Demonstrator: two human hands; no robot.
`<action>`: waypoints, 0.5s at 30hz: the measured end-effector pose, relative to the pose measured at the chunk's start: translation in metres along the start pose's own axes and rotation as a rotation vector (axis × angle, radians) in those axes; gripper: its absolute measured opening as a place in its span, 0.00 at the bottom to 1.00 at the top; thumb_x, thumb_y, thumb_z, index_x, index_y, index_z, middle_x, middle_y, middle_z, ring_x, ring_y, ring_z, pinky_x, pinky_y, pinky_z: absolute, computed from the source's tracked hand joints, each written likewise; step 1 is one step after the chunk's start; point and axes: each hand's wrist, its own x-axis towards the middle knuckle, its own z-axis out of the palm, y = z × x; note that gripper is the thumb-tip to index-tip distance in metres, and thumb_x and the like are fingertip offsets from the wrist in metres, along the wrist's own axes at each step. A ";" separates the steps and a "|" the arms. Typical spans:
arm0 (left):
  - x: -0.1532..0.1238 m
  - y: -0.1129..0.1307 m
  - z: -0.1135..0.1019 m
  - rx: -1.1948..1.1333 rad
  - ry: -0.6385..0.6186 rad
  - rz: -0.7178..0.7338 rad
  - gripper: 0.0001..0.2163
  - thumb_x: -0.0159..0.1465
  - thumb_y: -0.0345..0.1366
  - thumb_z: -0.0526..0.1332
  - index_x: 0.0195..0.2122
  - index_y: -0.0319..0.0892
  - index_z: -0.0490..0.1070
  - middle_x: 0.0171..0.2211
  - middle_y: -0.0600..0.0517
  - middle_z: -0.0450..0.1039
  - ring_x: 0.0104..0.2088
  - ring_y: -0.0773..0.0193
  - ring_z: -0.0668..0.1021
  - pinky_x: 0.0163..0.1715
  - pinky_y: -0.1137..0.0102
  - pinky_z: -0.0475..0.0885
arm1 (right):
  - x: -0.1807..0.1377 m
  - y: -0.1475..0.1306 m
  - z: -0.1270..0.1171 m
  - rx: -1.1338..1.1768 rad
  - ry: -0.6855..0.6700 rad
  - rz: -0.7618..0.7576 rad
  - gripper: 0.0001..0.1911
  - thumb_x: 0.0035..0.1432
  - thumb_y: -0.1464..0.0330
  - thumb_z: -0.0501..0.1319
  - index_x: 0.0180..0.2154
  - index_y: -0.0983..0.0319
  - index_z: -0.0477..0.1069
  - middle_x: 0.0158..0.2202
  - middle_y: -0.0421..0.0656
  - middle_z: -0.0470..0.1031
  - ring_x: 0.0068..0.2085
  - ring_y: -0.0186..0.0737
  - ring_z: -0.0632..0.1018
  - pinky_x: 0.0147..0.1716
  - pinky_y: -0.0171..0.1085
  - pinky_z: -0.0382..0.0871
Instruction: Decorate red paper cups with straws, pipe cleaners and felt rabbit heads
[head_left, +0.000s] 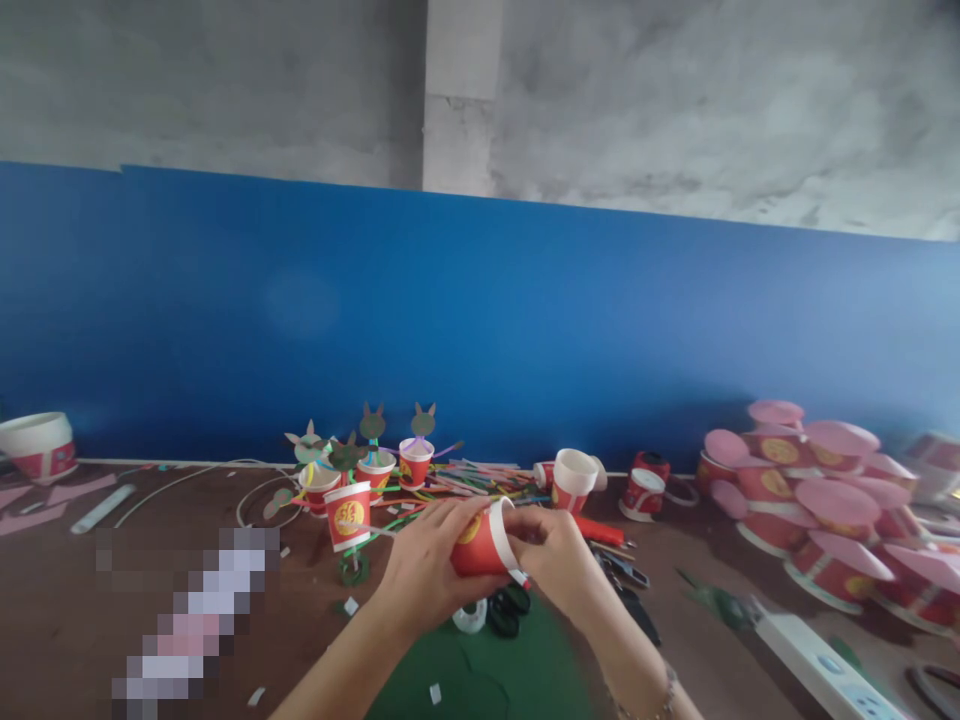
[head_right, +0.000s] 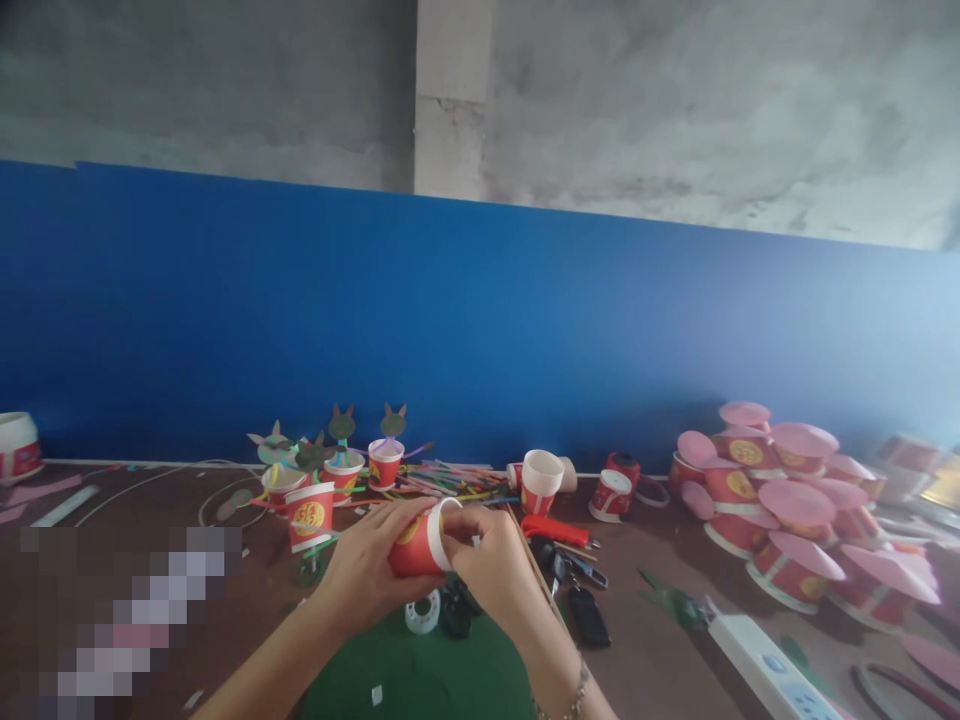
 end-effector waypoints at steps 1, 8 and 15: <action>0.000 0.000 0.000 0.013 -0.019 0.018 0.33 0.48 0.47 0.68 0.55 0.52 0.60 0.50 0.51 0.71 0.48 0.54 0.73 0.47 0.60 0.68 | 0.000 0.001 -0.001 -0.019 -0.023 -0.015 0.10 0.45 0.72 0.61 0.32 0.63 0.80 0.30 0.44 0.80 0.34 0.46 0.78 0.35 0.38 0.71; -0.001 -0.002 0.001 0.034 -0.069 0.044 0.34 0.50 0.49 0.67 0.57 0.52 0.57 0.51 0.49 0.69 0.49 0.54 0.73 0.46 0.62 0.70 | -0.005 -0.008 -0.003 -0.147 -0.058 -0.108 0.13 0.48 0.73 0.57 0.34 0.62 0.79 0.30 0.43 0.79 0.34 0.43 0.77 0.35 0.36 0.70; 0.000 -0.004 -0.001 -0.026 -0.086 0.047 0.35 0.48 0.46 0.69 0.57 0.53 0.58 0.51 0.50 0.69 0.50 0.54 0.73 0.48 0.62 0.68 | -0.007 -0.015 -0.002 -0.333 -0.002 -0.234 0.11 0.50 0.75 0.55 0.28 0.61 0.76 0.28 0.41 0.75 0.32 0.37 0.73 0.33 0.33 0.64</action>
